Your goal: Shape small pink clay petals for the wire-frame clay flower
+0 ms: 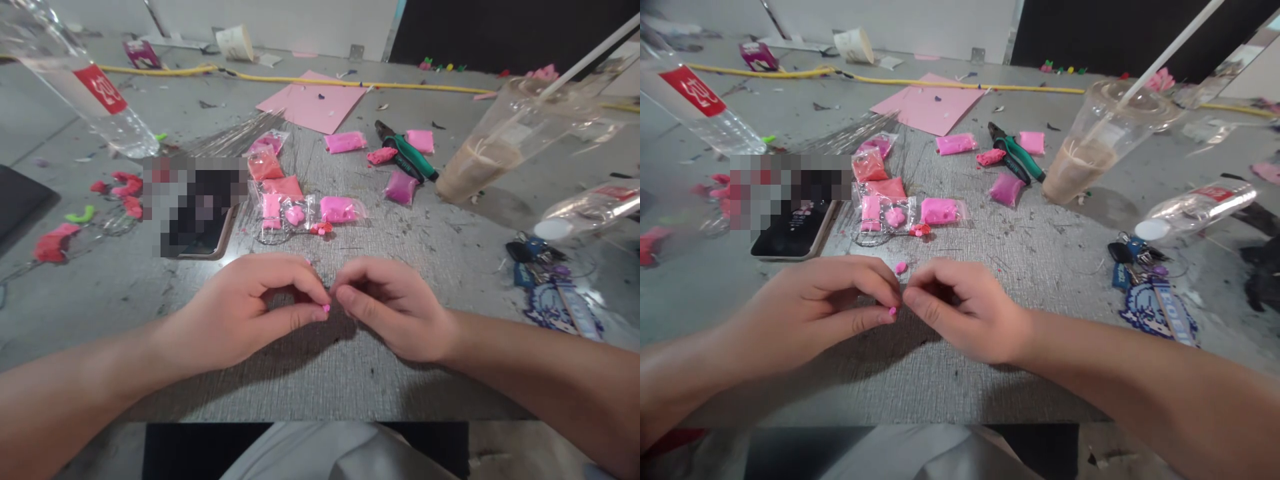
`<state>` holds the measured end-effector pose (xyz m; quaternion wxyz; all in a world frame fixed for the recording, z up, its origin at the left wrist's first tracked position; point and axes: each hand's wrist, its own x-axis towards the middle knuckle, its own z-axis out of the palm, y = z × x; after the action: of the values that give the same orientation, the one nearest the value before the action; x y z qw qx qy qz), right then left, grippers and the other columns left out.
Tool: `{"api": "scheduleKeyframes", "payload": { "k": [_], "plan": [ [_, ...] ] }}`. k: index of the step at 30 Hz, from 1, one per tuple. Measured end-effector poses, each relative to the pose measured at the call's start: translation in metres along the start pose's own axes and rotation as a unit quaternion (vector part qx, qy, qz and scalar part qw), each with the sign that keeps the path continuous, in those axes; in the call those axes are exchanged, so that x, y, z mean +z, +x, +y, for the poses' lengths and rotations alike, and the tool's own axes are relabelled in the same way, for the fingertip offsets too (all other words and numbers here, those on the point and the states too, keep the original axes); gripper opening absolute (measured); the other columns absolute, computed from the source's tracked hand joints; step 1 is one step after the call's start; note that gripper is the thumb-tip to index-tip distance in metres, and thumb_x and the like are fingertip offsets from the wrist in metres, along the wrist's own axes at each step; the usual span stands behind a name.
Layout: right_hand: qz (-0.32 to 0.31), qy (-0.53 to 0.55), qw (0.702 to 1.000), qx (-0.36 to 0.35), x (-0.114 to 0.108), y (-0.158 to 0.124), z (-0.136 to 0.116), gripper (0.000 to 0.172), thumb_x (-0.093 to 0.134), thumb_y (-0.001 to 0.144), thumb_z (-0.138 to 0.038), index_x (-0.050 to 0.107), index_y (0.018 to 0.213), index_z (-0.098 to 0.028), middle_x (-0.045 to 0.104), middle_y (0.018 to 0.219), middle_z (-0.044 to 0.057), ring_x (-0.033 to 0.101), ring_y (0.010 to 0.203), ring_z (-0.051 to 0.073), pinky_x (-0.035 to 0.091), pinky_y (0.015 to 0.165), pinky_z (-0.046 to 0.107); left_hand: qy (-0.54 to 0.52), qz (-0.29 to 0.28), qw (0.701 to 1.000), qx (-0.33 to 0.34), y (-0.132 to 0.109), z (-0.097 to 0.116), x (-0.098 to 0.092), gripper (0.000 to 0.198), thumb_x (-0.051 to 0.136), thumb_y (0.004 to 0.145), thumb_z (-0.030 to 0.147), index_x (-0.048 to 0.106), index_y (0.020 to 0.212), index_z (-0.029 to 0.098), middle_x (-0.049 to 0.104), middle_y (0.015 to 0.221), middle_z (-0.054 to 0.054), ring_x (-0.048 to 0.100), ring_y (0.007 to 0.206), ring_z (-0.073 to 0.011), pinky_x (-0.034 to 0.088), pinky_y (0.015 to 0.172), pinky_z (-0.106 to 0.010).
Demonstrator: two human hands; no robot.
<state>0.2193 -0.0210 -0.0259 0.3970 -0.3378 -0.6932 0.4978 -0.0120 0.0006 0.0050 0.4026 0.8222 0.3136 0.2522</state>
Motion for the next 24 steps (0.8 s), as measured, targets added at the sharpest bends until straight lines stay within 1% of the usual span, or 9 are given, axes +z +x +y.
{"api": "scheduleKeyframes", "payload": {
  "k": [2, 4, 7, 10, 15, 18, 20, 22, 24],
  "plan": [
    [0.045, 0.003, 0.999, 0.014, 0.002, 0.000, 0.002, 0.012, 0.062, 0.102, -0.025, 0.069, 0.107, -0.018, 0.068, 0.081, 0.000, 0.061, 0.065, 0.008, 0.050, 0.056, 0.020, 0.041, -0.037, 0.998, 0.032, 0.000, -0.005, -0.001, 0.009, 0.070, 0.096, 0.016, 0.076, 0.096, 0.022, 0.075, 0.093, 0.003, 0.070, 0.084, -0.0083, 0.053, 0.079, -0.017],
    [0.079, 0.014, 0.996, 0.035, 0.002, 0.000, 0.004, 0.014, 0.060, 0.103, -0.025, 0.069, 0.111, -0.019, 0.070, 0.084, 0.000, 0.064, 0.064, 0.008, 0.051, 0.055, 0.020, 0.092, -0.075, 0.991, 0.059, 0.000, -0.011, -0.001, 0.013, 0.066, 0.099, 0.016, 0.077, 0.101, 0.022, 0.076, 0.099, 0.000, 0.071, 0.091, -0.0114, 0.054, 0.085, -0.020],
    [0.115, 0.011, 0.991, 0.063, 0.002, 0.002, 0.005, 0.013, 0.063, 0.102, -0.029, 0.071, 0.106, -0.019, 0.068, 0.074, -0.002, 0.061, 0.057, 0.007, 0.048, 0.049, 0.019, 0.175, -0.114, 0.974, 0.085, -0.001, -0.018, 0.000, 0.024, 0.059, 0.100, 0.012, 0.080, 0.107, 0.023, 0.075, 0.105, -0.004, 0.071, 0.094, -0.0173, 0.057, 0.085, -0.028],
    [0.156, -0.026, 0.984, 0.077, 0.001, 0.004, 0.005, 0.011, 0.067, 0.099, -0.028, 0.071, 0.100, -0.018, 0.068, 0.069, -0.003, 0.059, 0.054, 0.007, 0.048, 0.049, 0.019, 0.234, -0.139, 0.956, 0.106, -0.002, -0.018, 0.000, 0.032, 0.056, 0.098, 0.009, 0.081, 0.111, 0.025, 0.076, 0.111, -0.006, 0.072, 0.096, -0.0219, 0.058, 0.084, -0.033],
    [0.152, -0.053, 0.981, 0.105, 0.000, 0.005, 0.001, 0.015, 0.072, 0.095, -0.032, 0.071, 0.090, -0.018, 0.069, 0.066, -0.002, 0.058, 0.050, 0.008, 0.045, 0.046, 0.021, 0.259, -0.158, 0.949, 0.080, -0.002, -0.014, -0.002, 0.036, 0.056, 0.096, 0.009, 0.082, 0.113, 0.027, 0.076, 0.117, -0.006, 0.073, 0.102, -0.0241, 0.060, 0.087, -0.036],
    [0.142, -0.111, 0.978, 0.105, 0.000, 0.005, 0.000, 0.025, 0.073, 0.095, -0.038, 0.069, 0.080, -0.018, 0.063, 0.058, -0.004, 0.056, 0.048, 0.008, 0.044, 0.048, 0.023, 0.256, -0.157, 0.951, 0.073, -0.002, -0.015, -0.001, 0.038, 0.053, 0.098, 0.010, 0.081, 0.115, 0.028, 0.075, 0.119, -0.006, 0.073, 0.102, -0.0229, 0.060, 0.088, -0.035],
    [0.124, -0.158, 0.976, 0.089, -0.001, 0.005, 0.001, 0.028, 0.065, 0.101, -0.038, 0.070, 0.082, -0.017, 0.064, 0.060, -0.003, 0.058, 0.051, 0.008, 0.045, 0.051, 0.024, 0.248, -0.143, 0.956, 0.069, -0.002, -0.016, -0.001, 0.034, 0.051, 0.102, 0.015, 0.080, 0.115, 0.028, 0.074, 0.116, -0.006, 0.073, 0.099, -0.0211, 0.059, 0.087, -0.034],
    [0.108, -0.186, 0.974, 0.066, -0.001, 0.004, 0.004, 0.026, 0.055, 0.106, -0.033, 0.072, 0.095, -0.017, 0.071, 0.071, -0.001, 0.064, 0.058, 0.009, 0.050, 0.058, 0.025, 0.249, -0.103, 0.961, 0.054, -0.002, -0.018, -0.003, 0.028, 0.052, 0.104, 0.024, 0.079, 0.109, 0.025, 0.072, 0.109, -0.006, 0.071, 0.093, -0.0197, 0.058, 0.083, -0.033],
    [0.108, -0.192, 0.975, 0.039, -0.001, 0.002, 0.008, 0.023, 0.051, 0.107, -0.025, 0.071, 0.113, -0.017, 0.076, 0.085, 0.002, 0.070, 0.067, 0.011, 0.055, 0.065, 0.026, 0.274, -0.033, 0.961, 0.031, -0.001, -0.020, -0.005, 0.025, 0.054, 0.104, 0.031, 0.077, 0.103, 0.020, 0.069, 0.101, -0.007, 0.069, 0.088, -0.0202, 0.056, 0.080, -0.035]
  ]
}}
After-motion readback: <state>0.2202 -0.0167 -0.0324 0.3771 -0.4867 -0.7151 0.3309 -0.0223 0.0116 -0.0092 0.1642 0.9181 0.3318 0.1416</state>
